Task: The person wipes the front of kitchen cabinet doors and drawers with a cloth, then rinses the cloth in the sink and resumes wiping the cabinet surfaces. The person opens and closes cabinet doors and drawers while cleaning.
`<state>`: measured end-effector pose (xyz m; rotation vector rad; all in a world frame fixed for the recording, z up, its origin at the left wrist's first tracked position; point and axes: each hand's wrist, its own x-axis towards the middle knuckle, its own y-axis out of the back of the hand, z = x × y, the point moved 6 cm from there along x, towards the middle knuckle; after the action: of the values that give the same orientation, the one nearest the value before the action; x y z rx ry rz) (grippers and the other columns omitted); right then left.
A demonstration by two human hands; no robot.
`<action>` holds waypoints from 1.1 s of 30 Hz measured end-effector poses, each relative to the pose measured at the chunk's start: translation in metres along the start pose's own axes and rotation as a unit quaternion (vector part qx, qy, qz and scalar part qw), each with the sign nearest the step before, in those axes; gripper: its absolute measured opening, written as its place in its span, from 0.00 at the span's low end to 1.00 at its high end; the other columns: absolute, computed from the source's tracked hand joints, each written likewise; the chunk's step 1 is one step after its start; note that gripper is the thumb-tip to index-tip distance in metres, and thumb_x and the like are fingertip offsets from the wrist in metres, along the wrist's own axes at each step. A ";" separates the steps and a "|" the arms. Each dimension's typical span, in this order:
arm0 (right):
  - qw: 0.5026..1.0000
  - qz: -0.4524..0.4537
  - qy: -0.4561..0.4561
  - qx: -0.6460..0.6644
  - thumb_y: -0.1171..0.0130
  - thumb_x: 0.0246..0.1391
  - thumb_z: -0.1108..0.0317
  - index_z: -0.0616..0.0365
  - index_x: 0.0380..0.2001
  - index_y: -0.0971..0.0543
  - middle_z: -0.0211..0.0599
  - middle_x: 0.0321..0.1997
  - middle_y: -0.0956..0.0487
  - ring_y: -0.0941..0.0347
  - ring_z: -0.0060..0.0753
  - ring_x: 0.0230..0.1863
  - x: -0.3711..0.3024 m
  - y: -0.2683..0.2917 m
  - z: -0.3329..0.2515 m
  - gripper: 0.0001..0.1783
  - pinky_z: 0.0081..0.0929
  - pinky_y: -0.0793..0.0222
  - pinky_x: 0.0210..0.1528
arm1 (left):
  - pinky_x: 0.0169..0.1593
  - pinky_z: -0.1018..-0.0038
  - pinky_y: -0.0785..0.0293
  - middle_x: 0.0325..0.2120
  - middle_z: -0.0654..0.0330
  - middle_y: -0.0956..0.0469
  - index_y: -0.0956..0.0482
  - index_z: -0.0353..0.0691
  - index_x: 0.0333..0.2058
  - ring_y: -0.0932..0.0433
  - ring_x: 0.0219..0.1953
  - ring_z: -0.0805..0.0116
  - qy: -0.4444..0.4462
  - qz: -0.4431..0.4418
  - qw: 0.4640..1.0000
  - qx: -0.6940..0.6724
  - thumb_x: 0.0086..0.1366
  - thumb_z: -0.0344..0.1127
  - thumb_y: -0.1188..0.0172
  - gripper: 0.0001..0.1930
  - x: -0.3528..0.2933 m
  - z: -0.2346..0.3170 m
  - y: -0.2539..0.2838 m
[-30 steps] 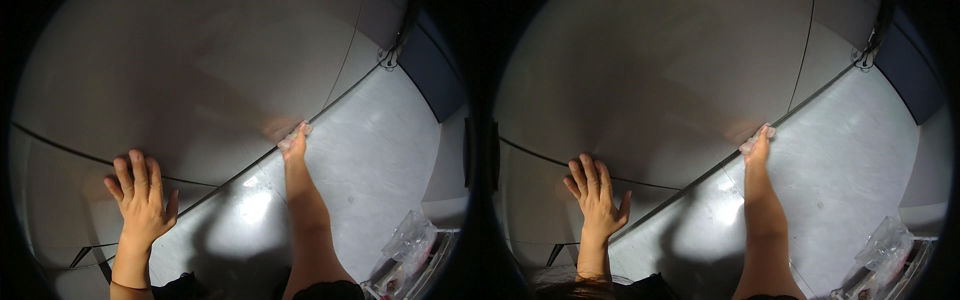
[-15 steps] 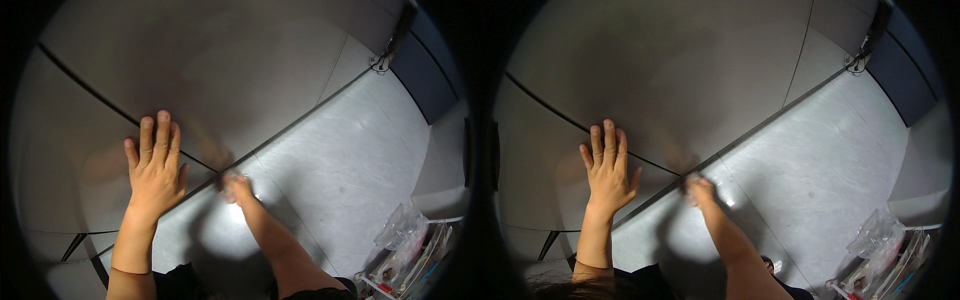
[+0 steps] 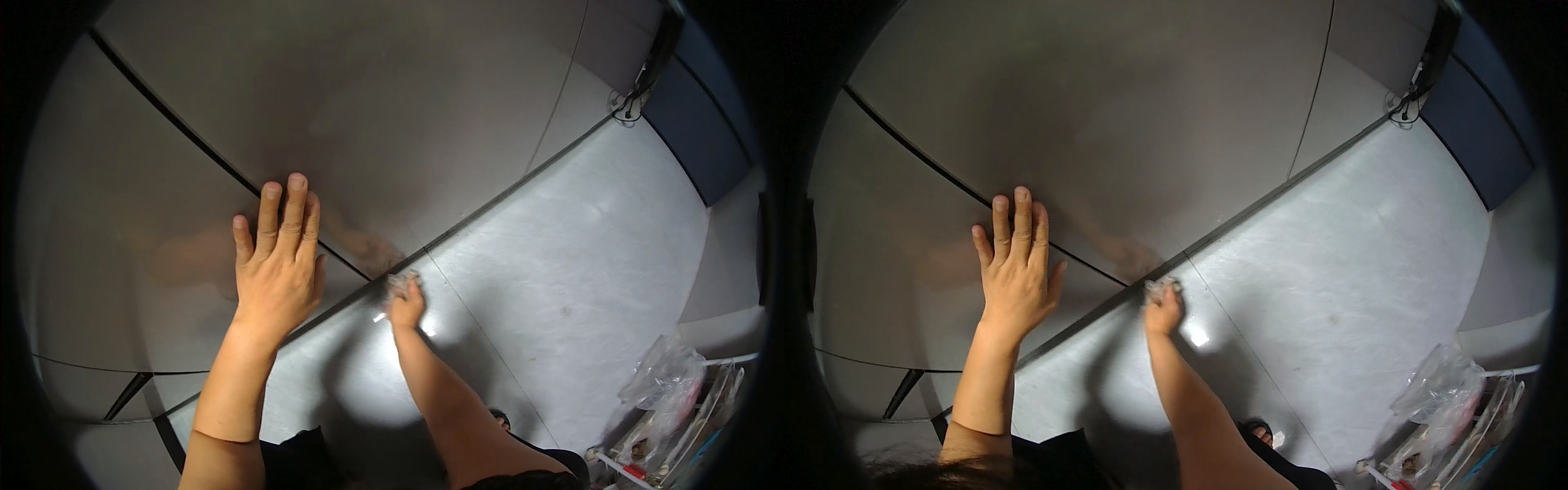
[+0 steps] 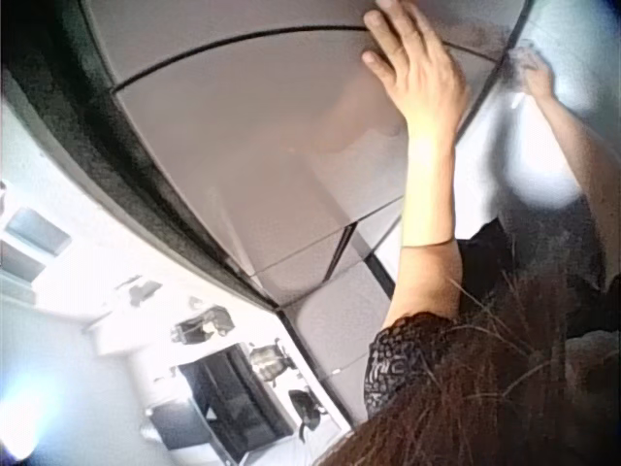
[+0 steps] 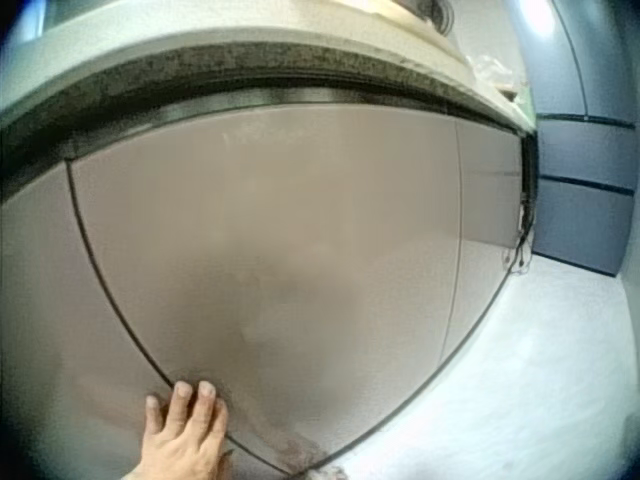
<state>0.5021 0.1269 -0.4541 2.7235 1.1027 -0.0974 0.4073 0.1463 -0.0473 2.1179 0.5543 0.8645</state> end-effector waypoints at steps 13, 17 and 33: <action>0.997 0.078 0.016 0.011 0.48 0.59 0.67 0.64 0.64 0.36 0.57 0.64 0.33 0.37 0.56 0.64 0.111 0.041 -0.048 0.30 0.40 0.41 0.66 | 0.70 0.44 0.73 0.73 0.52 0.59 0.44 0.36 0.68 0.66 0.75 0.50 0.005 -0.016 1.000 -0.016 0.52 0.40 0.30 0.47 -0.003 -0.001 -0.001; 0.969 0.159 -0.114 0.150 0.38 0.55 0.67 0.67 0.53 0.28 0.50 0.48 0.22 0.24 0.46 0.51 0.093 0.060 0.014 0.25 0.36 0.30 0.55 | 0.70 0.47 0.79 0.73 0.52 0.60 0.48 0.36 0.69 0.67 0.75 0.50 0.003 -0.011 1.000 -0.021 0.52 0.40 0.30 0.49 -0.003 0.001 -0.001; 0.920 -0.078 -0.208 0.322 0.45 0.59 0.71 0.58 0.46 0.25 0.35 0.43 0.22 0.26 0.25 0.42 0.058 0.008 -0.059 0.12 0.28 0.28 0.42 | 0.70 0.46 0.80 0.73 0.51 0.60 0.48 0.36 0.69 0.67 0.75 0.49 0.018 0.001 1.000 -0.007 0.49 0.42 0.29 0.52 -0.004 0.002 -0.003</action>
<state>0.5483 0.1733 -0.4033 2.8973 1.3147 -1.2006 0.4061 0.1448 -0.0520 2.0930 0.5635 0.9064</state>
